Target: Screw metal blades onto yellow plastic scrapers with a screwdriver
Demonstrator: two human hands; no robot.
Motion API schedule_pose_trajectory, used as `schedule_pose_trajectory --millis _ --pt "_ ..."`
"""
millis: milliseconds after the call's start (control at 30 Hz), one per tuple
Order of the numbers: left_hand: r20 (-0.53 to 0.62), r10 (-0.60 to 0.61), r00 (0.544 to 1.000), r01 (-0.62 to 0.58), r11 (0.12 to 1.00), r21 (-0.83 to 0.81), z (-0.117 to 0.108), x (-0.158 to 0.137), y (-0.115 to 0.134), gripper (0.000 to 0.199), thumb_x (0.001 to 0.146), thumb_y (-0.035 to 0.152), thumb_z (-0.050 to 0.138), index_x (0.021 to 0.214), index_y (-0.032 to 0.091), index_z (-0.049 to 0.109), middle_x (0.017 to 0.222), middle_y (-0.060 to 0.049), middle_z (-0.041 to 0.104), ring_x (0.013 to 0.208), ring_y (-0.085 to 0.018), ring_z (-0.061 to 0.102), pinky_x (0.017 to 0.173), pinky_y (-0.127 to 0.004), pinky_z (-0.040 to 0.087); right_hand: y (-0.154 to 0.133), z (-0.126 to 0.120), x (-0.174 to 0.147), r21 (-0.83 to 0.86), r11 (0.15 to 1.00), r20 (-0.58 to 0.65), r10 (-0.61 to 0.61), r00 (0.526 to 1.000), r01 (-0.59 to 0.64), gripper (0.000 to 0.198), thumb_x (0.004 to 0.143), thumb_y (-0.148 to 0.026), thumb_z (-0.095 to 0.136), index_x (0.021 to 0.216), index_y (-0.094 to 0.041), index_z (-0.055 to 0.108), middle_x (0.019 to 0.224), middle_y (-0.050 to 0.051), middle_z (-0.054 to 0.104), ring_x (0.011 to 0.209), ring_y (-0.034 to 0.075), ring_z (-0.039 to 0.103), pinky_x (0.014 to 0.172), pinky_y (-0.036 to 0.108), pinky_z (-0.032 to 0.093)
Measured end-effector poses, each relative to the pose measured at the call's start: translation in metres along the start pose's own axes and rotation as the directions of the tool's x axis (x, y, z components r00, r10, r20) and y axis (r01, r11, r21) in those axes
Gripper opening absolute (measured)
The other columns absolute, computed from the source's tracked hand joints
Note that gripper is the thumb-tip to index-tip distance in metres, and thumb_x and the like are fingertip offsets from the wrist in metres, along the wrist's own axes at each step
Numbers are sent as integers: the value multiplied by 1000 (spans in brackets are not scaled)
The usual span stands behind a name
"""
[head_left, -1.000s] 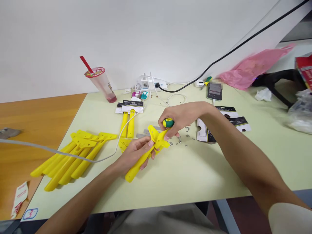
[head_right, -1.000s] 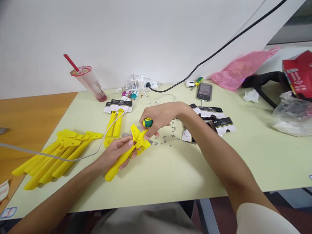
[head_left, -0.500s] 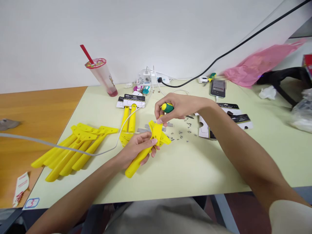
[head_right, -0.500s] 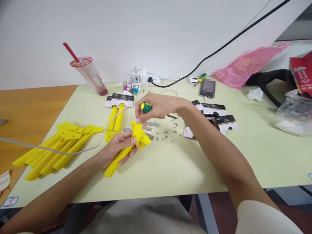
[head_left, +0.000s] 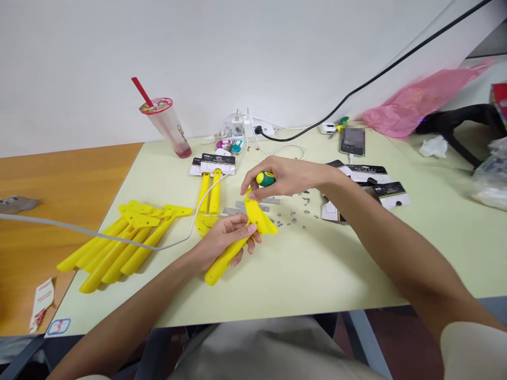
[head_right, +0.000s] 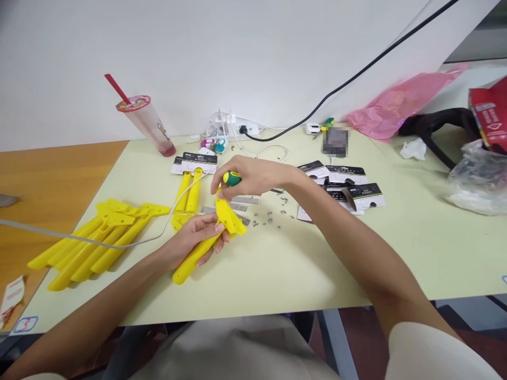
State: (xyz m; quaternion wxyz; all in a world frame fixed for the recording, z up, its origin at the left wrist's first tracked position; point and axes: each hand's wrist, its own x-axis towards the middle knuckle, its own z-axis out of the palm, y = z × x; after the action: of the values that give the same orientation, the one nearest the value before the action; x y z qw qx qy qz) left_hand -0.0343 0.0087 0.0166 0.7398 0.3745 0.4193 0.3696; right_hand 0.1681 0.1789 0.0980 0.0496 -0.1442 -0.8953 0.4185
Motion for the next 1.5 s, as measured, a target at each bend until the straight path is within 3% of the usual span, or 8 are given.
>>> schedule_pose_trajectory --millis 167,300,533,1033,1500 --pt "8 19 1000 -19 1000 2 -1 0 0 39 94 49 86 104 13 71 102 -12 76 69 -14 70 37 -18 50 0 -3 -2 -30 999 99 21 995 -18 32 101 -43 73 123 -22 82 96 5 79 79 17 63 68 28 43" --pt "20 -3 1000 3 1000 -1 0 -1 -1 42 94 51 86 106 13 71 100 -12 76 70 -16 72 38 -18 51 3 1 1 -55 998 54 -1 999 4 32 99 -39 74 126 -21 78 93 4 76 81 17 63 73 28 44" --pt "10 5 1000 -5 1000 -16 -2 -1 -4 40 97 50 83 108 14 71 100 -10 74 72 -16 72 37 -19 52 1 7 3 -37 999 21 -4 1000 5 25 99 -34 73 119 -20 78 92 1 72 76 14 58 67 27 41" --pt "-37 27 999 -27 1000 -7 -2 -1 -2 43 93 54 86 102 14 71 98 -10 76 69 -15 69 40 -18 49 -2 13 6 69 997 -54 -11 998 15 20 96 -26 70 114 -23 76 112 4 77 92 17 63 75 28 45" --pt "-136 24 990 -30 998 -48 2 0 -1 46 90 56 88 94 14 68 91 -8 76 59 -11 64 35 -17 44 3 21 10 37 997 -35 -60 998 62 19 98 -38 74 107 -21 74 110 5 78 91 18 63 80 30 46"
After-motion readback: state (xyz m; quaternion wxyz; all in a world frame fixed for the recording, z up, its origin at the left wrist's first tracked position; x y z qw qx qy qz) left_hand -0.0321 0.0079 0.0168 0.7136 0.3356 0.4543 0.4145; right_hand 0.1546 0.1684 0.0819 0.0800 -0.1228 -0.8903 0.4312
